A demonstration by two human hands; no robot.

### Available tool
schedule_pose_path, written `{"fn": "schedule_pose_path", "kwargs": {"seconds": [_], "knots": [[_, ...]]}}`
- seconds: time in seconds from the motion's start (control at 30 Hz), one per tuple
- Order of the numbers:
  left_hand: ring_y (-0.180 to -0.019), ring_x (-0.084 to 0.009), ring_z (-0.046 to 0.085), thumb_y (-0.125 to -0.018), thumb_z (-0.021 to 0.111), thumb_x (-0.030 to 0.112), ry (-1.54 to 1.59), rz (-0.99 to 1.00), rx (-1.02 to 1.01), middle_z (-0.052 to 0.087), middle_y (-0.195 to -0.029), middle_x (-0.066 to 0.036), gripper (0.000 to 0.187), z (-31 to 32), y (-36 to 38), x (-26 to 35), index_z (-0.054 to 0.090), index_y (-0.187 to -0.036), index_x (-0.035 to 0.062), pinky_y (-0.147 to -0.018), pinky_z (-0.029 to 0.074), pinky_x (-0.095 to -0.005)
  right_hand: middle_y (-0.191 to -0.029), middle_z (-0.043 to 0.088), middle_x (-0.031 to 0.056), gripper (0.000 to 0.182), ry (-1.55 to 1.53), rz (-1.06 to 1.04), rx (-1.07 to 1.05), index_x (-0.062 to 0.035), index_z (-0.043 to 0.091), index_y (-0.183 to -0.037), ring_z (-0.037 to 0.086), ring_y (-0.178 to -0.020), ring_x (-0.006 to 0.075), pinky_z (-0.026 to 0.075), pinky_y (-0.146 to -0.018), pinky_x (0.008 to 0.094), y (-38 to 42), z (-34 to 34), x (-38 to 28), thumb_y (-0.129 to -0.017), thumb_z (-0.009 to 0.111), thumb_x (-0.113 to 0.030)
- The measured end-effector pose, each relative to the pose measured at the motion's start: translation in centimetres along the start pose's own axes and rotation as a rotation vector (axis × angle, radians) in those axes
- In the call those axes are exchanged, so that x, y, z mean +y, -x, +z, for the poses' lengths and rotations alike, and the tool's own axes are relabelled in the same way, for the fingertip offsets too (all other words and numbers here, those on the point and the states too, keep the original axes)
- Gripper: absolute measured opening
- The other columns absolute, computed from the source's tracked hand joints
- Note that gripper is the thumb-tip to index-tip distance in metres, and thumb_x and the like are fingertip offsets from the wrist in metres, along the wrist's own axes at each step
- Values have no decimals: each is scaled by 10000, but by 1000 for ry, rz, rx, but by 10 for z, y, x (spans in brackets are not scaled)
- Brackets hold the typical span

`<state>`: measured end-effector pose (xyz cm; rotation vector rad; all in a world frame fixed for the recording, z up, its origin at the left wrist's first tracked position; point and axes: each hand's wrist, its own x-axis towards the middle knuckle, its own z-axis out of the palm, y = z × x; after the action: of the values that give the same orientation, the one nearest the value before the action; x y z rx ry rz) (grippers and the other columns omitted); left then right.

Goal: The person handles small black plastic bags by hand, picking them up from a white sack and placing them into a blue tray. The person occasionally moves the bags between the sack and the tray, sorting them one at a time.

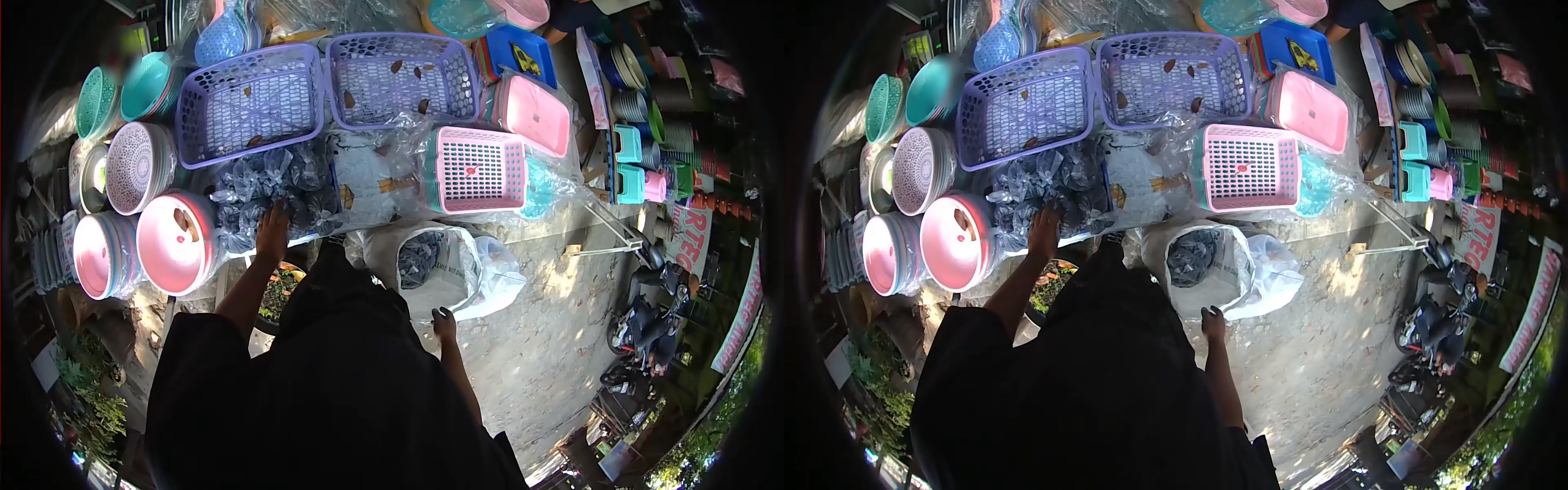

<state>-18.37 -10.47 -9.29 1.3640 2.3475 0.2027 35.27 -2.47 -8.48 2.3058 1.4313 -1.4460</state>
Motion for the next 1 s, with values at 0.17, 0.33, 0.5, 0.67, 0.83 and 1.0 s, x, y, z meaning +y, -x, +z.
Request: {"fn": "schedule_pose_path", "kwargs": {"seconds": [0.17,0.33,0.5,0.67,0.83,1.0], "knots": [[-1420,-359,188,-755,694,173,-70,39,-32,209,-1530,-141,618,-23,2,28,453,-1323,140,-1120,220,-542,-963,670,170,548,-19,-160,71,29,493,-1278,641,-851,218,495,-778,336,26,19,-67,-856,652,-282],[-1393,-425,189,-654,813,367,79,203,117,234,-1493,-207,783,-36,8,74,462,-1308,117,-1091,202,-588,-1019,676,200,530,-52,-182,11,29,531,-1233,656,-886,264,498,-784,346,2,20,-55,-846,658,-311],[-1224,-424,424,-793,697,206,246,271,27,420,-1331,-232,463,-25,17,128,519,-1195,61,-1005,364,-502,-944,692,191,506,3,-170,-23,40,571,-1166,666,-848,257,505,-745,342,-43,29,-31,-824,675,-318],[-1037,-356,584,-844,647,175,330,277,-183,586,-1100,-192,343,-4,31,176,526,-1124,18,-879,478,-412,-917,651,113,487,-445,120,-170,-7,590,-1146,617,-745,239,501,-674,369,-112,75,-1,-797,706,-326],[-1051,-318,590,-866,641,179,399,148,-333,587,-1127,-176,337,18,53,218,542,-1145,19,-883,477,-390,-1019,613,113,503,-1141,760,-142,-42,589,-1157,596,-761,223,504,-630,365,-167,130,0,-801,730,-368],[-1053,-299,593,-868,643,164,404,149,-395,589,-1135,-164,347,38,64,234,553,-1169,14,-898,473,-377,-1356,483,109,806,-1550,619,-193,-77,316,-1434,520,-1173,294,467,-927,410,-198,166,14,-796,741,-326]]}}
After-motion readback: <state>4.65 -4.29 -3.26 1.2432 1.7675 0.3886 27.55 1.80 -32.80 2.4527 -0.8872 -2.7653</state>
